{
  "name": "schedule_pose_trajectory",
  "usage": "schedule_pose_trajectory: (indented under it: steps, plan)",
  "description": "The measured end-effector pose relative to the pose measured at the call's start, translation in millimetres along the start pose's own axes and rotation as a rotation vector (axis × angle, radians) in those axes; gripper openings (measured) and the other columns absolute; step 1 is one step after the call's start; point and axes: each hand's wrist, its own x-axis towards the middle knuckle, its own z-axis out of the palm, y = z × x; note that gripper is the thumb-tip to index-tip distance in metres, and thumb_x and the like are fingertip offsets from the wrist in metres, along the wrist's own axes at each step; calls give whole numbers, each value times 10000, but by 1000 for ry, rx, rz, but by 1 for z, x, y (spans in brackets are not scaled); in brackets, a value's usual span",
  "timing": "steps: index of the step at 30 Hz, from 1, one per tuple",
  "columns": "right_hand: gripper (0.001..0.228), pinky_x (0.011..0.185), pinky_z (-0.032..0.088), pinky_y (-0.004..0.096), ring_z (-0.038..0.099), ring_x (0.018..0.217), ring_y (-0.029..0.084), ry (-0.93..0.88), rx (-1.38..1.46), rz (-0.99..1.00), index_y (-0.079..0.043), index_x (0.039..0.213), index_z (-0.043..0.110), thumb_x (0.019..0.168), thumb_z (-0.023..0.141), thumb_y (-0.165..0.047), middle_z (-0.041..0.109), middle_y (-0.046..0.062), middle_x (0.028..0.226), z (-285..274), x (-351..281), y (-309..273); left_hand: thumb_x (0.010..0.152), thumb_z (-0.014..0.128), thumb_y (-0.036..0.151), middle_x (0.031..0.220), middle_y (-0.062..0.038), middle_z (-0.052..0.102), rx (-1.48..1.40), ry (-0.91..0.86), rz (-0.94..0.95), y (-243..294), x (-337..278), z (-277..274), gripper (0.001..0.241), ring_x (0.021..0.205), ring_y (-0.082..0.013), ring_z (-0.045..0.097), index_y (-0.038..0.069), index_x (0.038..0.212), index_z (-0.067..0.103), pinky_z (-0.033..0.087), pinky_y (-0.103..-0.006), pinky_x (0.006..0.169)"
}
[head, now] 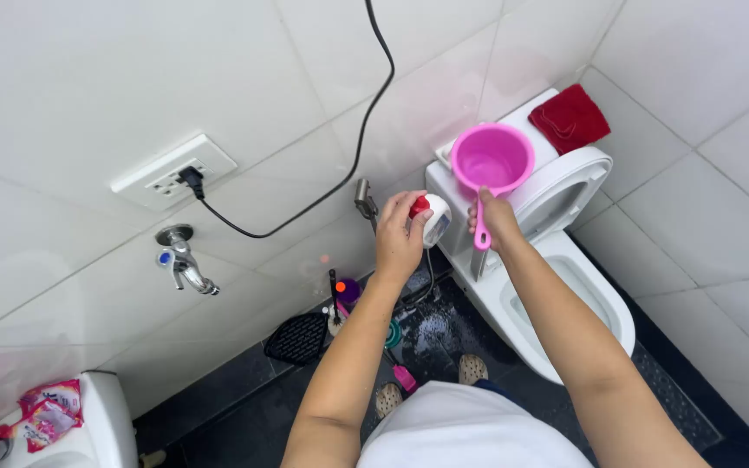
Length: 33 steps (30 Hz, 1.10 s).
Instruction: The person pours toilet cleaner from a white bottle into the toilet bowl. They then use a pink toilet brush to scrub the inside of the bowl thoroughly. Finally, the person rinses the brush under a handheld shower sprayer and places it back in its holder.
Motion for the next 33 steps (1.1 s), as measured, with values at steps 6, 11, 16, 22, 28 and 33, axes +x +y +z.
schedule_pose_trajectory:
  steps: [6,11,16,22,28,33]
  plan:
    - [433,551,587,375,608,608,199,30,-4,66,-21,1142,507,1081,425,-442,602,100,839,1,8,-24,973,696,141,1233,-171,648,-7,-13,8,3,-1,4,279,1077,-308,677,56,1238,689,550,-387,927]
    - [597,671,599,358,703,751,219,48,-237,88,-49,1218,540,1053,311,-575,693,156,997,1,-33,-38,976,688,165,1229,-153,650,-44,-19,7,5,-4,-5,281,1071,-292,690,75,1242,686,560,-374,929]
    - [503,744,572,360,681,873,197,106,-269,-83,-56,1190,586,1061,413,-509,689,81,1040,-33,-49,20,977,679,204,1249,-145,653,-39,-90,-39,1,-20,-20,293,1075,-289,697,95,1248,695,564,-374,921]
    - [291,893,542,389,637,1023,255,197,-597,-569,-19,1190,621,986,717,-203,668,111,1063,-26,-123,93,925,731,192,1238,-151,671,-81,-203,-23,2,-48,-34,321,1086,-304,692,96,1231,713,549,-382,941]
    - [710,1039,411,506,519,1239,431,74,-914,-1056,59,1355,527,780,838,-218,560,245,1345,43,-247,56,924,713,126,1227,-151,692,-219,-408,41,-1,-90,-28,317,1056,-302,717,91,1239,713,568,-355,931]
    - [516,1048,489,439,604,1225,313,193,-980,-788,-21,1281,614,843,820,-200,661,161,1273,11,-276,91,956,730,133,1315,-137,713,-409,-523,99,-2,-128,-13,355,1181,-298,726,90,1307,701,567,-358,1029]
